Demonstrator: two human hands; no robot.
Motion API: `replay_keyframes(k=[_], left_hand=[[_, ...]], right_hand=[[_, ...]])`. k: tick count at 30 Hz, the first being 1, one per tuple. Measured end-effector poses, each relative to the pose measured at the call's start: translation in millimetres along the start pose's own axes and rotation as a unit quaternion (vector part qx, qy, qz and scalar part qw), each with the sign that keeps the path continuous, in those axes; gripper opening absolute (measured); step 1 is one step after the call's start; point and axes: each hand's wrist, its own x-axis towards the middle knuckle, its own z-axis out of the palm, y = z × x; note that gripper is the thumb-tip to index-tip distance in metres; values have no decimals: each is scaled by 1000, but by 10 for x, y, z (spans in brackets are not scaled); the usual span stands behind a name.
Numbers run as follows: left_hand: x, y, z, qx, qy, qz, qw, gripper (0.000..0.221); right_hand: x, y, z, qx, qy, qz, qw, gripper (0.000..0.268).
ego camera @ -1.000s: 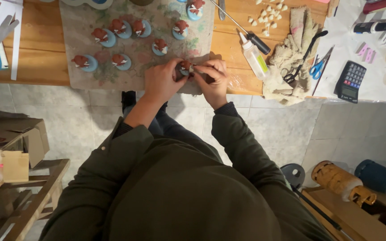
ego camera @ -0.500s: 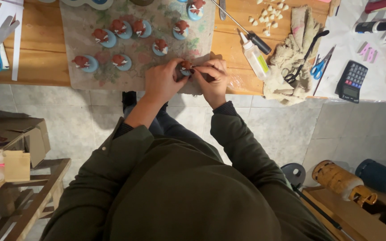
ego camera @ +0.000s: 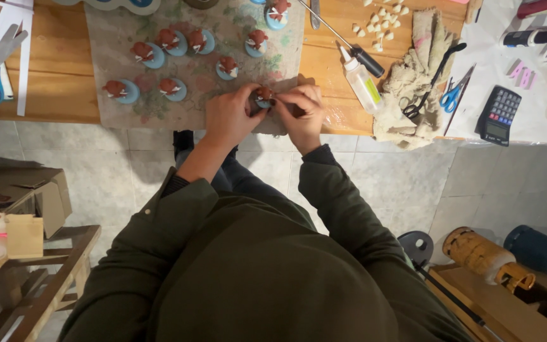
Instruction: Decorating and assembling small fox-themed wax figurines by gluing on small components.
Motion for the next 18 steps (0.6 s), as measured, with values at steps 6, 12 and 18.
replay_keyframes(k=[6,12,18], left_hand=[[-1,22,-59,18,-10,4,1000,52],[-238,-130,-182,-19,-53,-18,998,71],[-459,-168,-298,7,-17,-2,1000,65]], right_hand=[[-85,-14,-167,-28,-9,-1,1000,49],[-33,-238,40,-112,-17,-77,991,80],[-81,-148,184,-121,-4,-20,992,81]])
